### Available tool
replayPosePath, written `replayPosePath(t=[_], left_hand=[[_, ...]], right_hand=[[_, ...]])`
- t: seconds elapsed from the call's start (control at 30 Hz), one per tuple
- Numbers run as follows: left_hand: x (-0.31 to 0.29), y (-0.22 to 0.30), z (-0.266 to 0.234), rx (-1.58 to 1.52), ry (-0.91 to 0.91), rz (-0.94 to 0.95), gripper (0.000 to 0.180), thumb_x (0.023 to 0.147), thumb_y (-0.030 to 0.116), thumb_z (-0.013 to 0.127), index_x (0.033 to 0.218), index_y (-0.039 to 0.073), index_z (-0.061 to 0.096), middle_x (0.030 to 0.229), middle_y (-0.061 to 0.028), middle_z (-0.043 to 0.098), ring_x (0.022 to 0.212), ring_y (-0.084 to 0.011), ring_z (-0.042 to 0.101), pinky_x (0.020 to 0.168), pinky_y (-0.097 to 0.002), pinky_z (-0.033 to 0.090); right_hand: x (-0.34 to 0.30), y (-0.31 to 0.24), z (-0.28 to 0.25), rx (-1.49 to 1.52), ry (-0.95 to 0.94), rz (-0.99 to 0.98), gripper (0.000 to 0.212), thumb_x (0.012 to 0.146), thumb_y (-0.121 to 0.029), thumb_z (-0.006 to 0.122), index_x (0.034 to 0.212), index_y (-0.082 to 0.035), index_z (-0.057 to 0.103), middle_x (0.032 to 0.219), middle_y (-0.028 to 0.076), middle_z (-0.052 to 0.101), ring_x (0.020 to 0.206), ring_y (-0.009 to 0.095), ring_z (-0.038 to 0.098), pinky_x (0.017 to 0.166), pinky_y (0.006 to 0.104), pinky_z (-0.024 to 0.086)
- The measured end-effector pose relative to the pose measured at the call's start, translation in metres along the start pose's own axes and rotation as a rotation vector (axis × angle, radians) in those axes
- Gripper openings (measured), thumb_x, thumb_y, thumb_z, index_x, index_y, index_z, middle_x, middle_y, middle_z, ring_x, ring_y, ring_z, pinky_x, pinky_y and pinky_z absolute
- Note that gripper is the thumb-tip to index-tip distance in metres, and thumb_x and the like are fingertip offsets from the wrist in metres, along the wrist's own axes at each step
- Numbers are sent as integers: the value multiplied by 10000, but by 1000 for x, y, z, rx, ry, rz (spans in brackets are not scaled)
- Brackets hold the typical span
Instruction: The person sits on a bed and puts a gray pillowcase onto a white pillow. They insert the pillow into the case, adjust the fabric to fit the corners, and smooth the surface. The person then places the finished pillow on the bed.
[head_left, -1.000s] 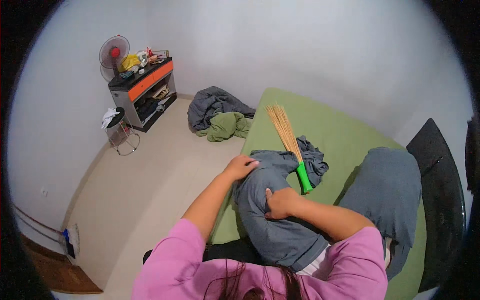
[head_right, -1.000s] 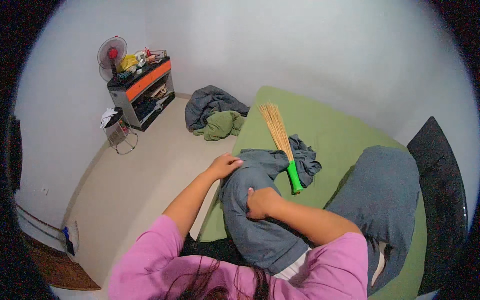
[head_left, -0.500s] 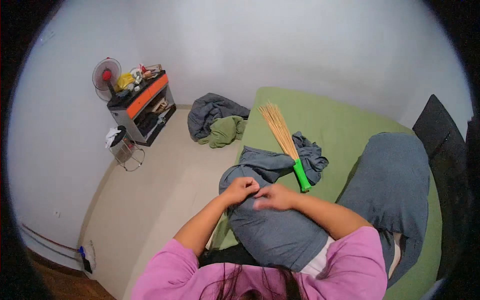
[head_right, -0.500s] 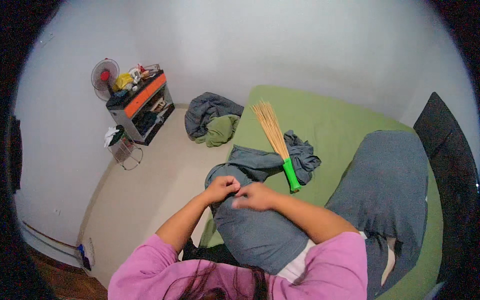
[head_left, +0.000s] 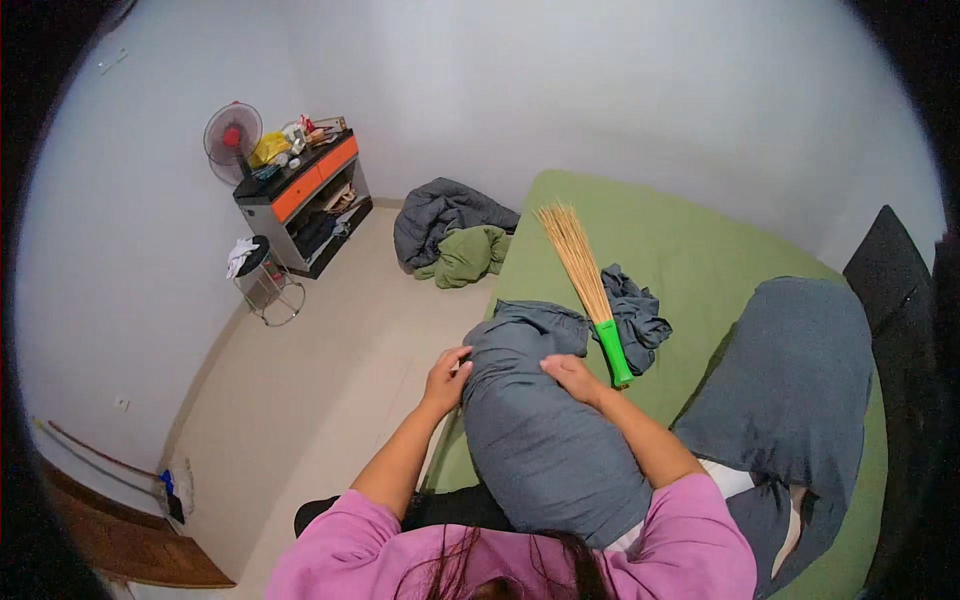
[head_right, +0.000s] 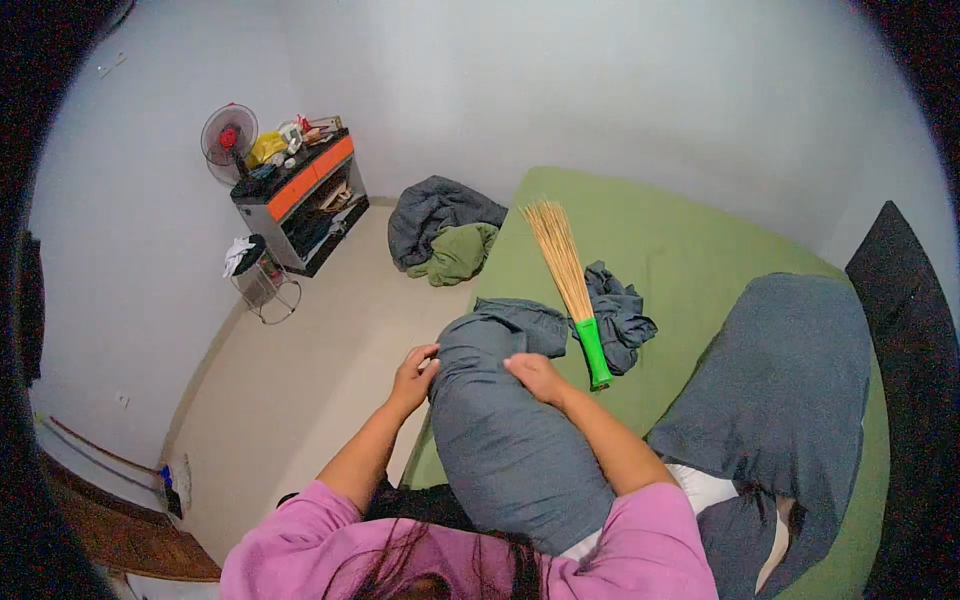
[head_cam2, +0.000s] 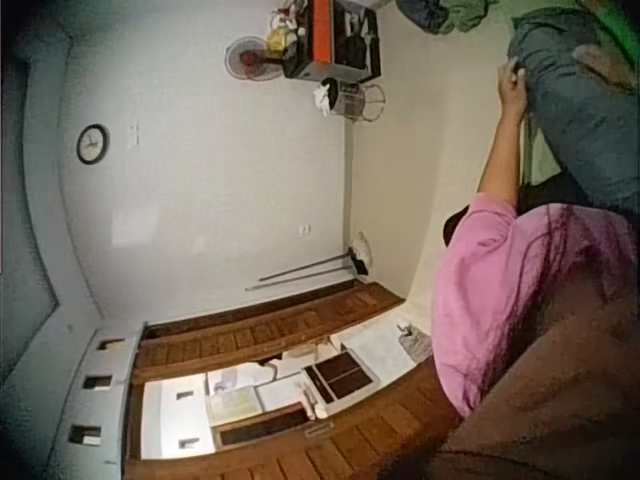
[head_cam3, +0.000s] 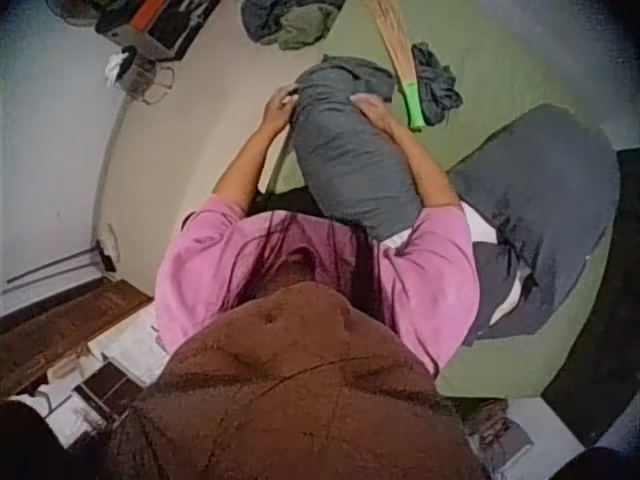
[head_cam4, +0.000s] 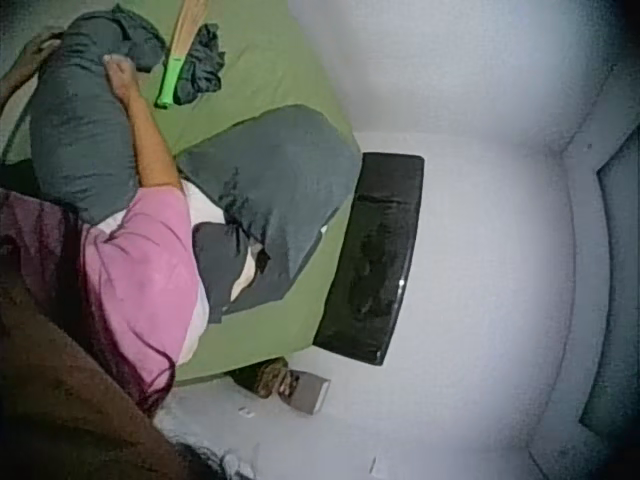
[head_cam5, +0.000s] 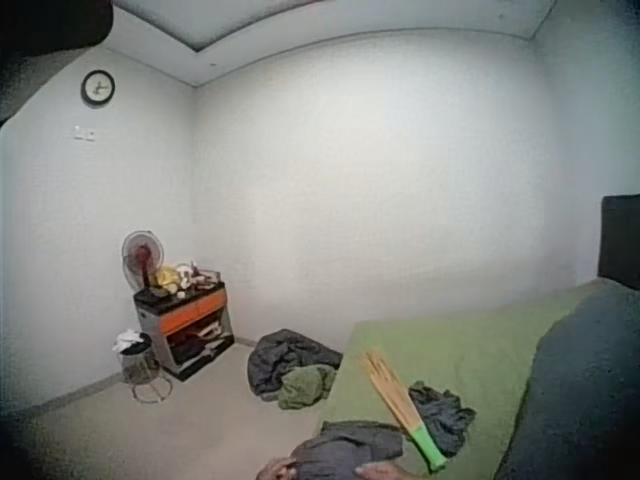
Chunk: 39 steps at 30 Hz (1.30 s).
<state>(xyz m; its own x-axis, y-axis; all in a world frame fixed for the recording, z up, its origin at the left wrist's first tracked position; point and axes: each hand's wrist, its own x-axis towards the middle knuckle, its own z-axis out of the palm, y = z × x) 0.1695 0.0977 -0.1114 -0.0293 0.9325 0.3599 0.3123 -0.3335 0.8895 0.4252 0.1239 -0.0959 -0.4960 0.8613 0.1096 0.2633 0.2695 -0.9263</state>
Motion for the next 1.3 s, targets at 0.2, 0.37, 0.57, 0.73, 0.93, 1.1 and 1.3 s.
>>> replayPosePath(t=[0.2, 0.37, 0.57, 0.73, 0.93, 1.1, 1.3], left_hand=[[-6, 6, -10, -11, -240, -196, 94, 804, 119, 558, 836, 31, 548, 736, -23, 540, 686, -114, 500, 645, -253, 421], [-65, 24, -23, -220, -579, -161, 95, 835, 148, 536, 840, 54, 533, 756, 5, 493, 743, -80, 449, 683, -225, 387], [-48, -20, -22, -306, -21, -229, 181, 830, 161, 545, 956, 34, 515, 926, -36, 500, 873, -134, 481, 749, -268, 415], [-41, -32, -7, 9, 81, -171, 200, 774, 107, 587, 963, 69, 533, 956, -70, 513, 889, -196, 528, 710, -297, 449], [-29, -8, -15, -135, -21, -139, 126, 785, 106, 566, 867, 37, 500, 761, -58, 523, 756, -152, 503, 668, -280, 412], [-51, 6, -36, -189, -524, -207, 158, 795, 83, 534, 944, 41, 503, 883, -28, 525, 888, -114, 479, 787, -283, 392], [-87, -86, -9, -283, 33, -518, 386, 771, 69, 567, 1136, 54, 440, 1077, -97, 502, 1012, -188, 475, 887, -311, 376]], right_hand=[[-11, -35, -13, -86, -91, 180, 417, 750, -434, 613, 807, -25, 557, 671, 16, 516, 635, 105, 447, 589, 256, 380], [-4, -15, -13, -283, 10, 265, 650, 710, -378, 680, 1217, -70, 413, 750, 37, 490, 727, 135, 470, 654, 259, 385], [39, -41, -12, -658, -263, -368, 385, 824, -215, 519, 1196, -154, 442, 1106, 146, 527, 1003, 315, 498, 869, 388, 377], [44, -30, 3, -563, -18, -253, 148, 816, -179, 526, 883, -52, 561, 844, 162, 589, 828, 300, 571, 696, 372, 443], [4, -73, -14, -508, -208, 48, 338, 728, -287, 658, 887, -32, 504, 723, 124, 526, 697, 196, 542, 650, 310, 424], [1, -80, -16, -348, -181, -55, 565, 670, -343, 710, 1096, -51, 481, 970, 118, 543, 941, 220, 509, 840, 295, 384], [26, -89, -29, -827, -363, 102, 628, 710, -313, 682, 1236, -86, 425, 1224, 133, 435, 1110, 261, 444, 932, 305, 350]])
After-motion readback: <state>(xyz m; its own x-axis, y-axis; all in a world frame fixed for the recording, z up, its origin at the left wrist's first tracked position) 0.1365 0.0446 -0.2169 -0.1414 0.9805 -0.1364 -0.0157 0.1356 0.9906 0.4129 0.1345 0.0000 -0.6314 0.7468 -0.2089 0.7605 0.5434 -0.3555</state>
